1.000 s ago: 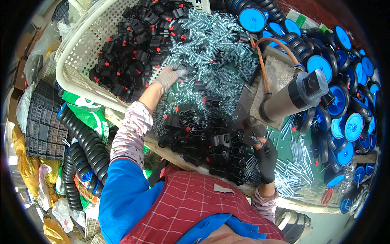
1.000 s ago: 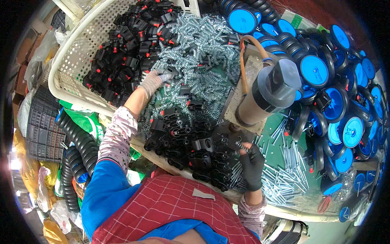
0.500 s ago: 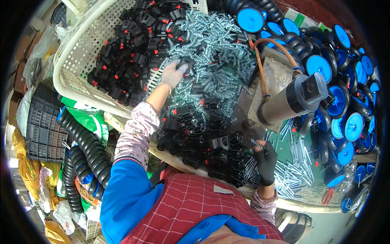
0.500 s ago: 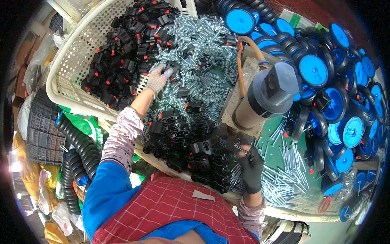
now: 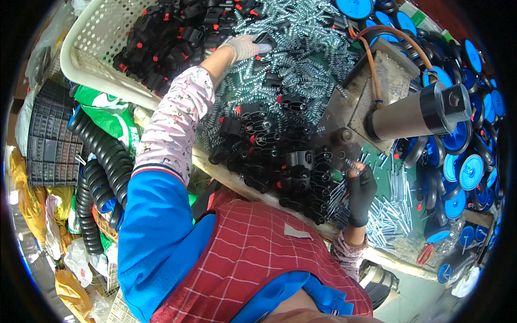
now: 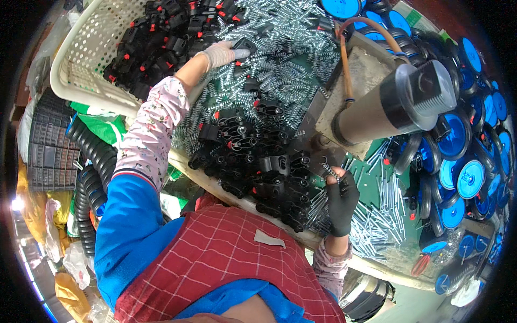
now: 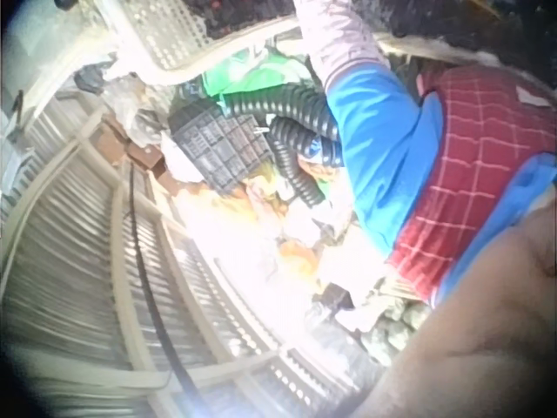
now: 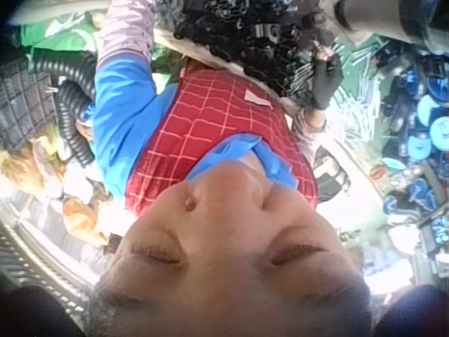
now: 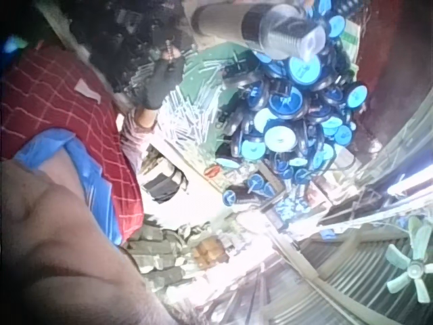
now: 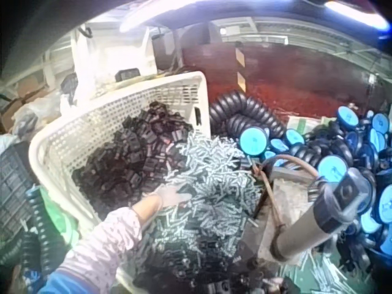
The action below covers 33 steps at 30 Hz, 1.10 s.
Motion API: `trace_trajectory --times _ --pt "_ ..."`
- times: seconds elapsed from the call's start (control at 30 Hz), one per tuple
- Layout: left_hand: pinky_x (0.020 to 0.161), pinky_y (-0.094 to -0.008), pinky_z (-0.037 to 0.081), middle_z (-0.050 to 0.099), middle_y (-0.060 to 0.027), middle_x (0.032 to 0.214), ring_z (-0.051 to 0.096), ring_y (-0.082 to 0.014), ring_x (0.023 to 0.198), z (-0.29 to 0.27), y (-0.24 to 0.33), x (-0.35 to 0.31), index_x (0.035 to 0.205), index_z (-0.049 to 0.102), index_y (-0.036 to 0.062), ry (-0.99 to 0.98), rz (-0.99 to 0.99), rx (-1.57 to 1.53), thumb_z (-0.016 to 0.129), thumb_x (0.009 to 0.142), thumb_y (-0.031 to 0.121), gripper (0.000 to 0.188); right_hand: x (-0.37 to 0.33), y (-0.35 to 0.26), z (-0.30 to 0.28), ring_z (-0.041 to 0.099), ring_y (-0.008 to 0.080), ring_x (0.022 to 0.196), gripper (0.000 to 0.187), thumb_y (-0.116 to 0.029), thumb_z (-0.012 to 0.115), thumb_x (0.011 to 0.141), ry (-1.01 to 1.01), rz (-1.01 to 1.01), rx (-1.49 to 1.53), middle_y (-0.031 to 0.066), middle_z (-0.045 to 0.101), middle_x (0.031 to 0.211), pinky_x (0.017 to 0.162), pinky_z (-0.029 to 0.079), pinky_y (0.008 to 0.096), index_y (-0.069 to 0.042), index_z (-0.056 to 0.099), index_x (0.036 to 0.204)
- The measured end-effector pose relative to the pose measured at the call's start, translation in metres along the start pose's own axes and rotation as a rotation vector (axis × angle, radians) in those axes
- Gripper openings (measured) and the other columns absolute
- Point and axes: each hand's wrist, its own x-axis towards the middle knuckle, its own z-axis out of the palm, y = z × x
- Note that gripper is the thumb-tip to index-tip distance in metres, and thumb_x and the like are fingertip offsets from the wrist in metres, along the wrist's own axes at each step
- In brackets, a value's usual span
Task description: The person repeatedly picks black plastic components and metal springs from a white basket, inserts the springs into the components, and places the assembled units on a wooden board. They then pick up black circular parts with blue centers, attach them to the assemblies, and set the finished units aside. The process is continuous and repetitive throughout the clip.
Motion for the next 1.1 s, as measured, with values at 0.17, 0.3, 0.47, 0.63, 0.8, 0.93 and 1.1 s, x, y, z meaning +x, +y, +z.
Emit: trace_trajectory --times 0.17,0.3,0.47,0.63,0.8,0.93,1.1 --pt "0.102 -0.0361 0.045 0.07 -0.0131 0.123 0.063 -0.0286 0.117 -0.003 0.013 -0.01 0.129 0.068 0.0133 0.177 -0.075 -0.126 0.069 0.08 0.062 0.069 0.001 -0.001 0.005 0.05 0.004 0.074 0.019 -0.01 0.065 0.097 -0.002 -0.003 0.013 -0.0044 0.061 0.085 0.065 0.04 0.0199 -0.001 0.066 0.113" --pt "0.09 -0.0364 0.052 0.074 -0.0151 0.094 0.07 -0.0301 0.093 -0.019 0.015 -0.055 0.109 0.075 0.0081 0.429 0.095 -0.023 0.068 0.081 0.055 0.056 0.001 -0.003 0.003 0.051 0.0043 0.072 0.02 -0.013 0.063 0.097 0.048 -0.015 0.016 -0.0025 0.064 0.086 0.064 0.04 0.0199 -0.001 0.065 0.113" --pt "0.089 -0.0407 0.053 0.064 -0.0133 0.121 0.067 -0.0315 0.101 -0.03 -0.022 -0.182 0.107 0.074 0.0064 0.465 0.376 -0.028 0.076 0.079 0.041 0.045 0.002 -0.017 0.007 0.055 0.0053 0.073 0.019 -0.014 0.062 0.098 0.045 -0.08 0.035 0.0001 0.067 0.088 0.065 0.043 0.0204 -0.001 0.065 0.112" --pt "0.088 -0.0419 0.053 0.062 -0.0122 0.125 0.065 -0.0329 0.101 0.001 -0.054 -0.247 0.113 0.063 0.0036 0.377 0.338 0.108 0.078 0.077 0.033 0.049 0.009 -0.07 0.041 0.059 0.0074 0.085 0.026 -0.005 0.07 0.092 -0.131 -0.068 0.016 0.0013 0.067 0.097 0.075 0.046 0.0215 0.001 0.066 0.117" --pt "0.097 -0.0403 0.05 0.055 -0.0138 0.137 0.058 -0.0308 0.12 0.038 -0.077 -0.247 0.116 0.065 0.0062 0.446 0.312 0.131 0.077 0.077 0.034 0.049 0.048 -0.129 0.113 0.063 0.0155 0.08 0.026 -0.001 0.067 0.09 -0.446 -0.469 -0.495 0.0076 0.068 0.094 0.073 0.047 0.0256 -0.003 0.069 0.116" --pt "0.103 -0.0417 0.046 0.051 -0.0152 0.143 0.053 -0.0311 0.127 0.043 -0.082 -0.245 0.118 0.065 0.0089 0.378 0.31 0.192 0.078 0.074 0.037 0.054 0.087 -0.142 0.19 0.067 0.0165 0.086 0.022 -0.004 0.069 0.09 -0.602 -0.553 -0.439 0.0103 0.071 0.101 0.076 0.051 0.0275 -0.003 0.068 0.112" --pt "0.109 -0.0446 0.041 0.05 -0.0166 0.145 0.047 -0.0366 0.134 0.037 -0.071 -0.239 0.124 0.059 0.0079 0.393 0.213 0.138 0.076 0.077 0.038 0.058 0.13 -0.133 0.257 0.071 0.0222 0.078 0.019 -0.009 0.072 0.088 -0.678 -0.545 -0.451 0.0125 0.072 0.09 0.07 0.054 0.0304 -0.004 0.068 0.106"
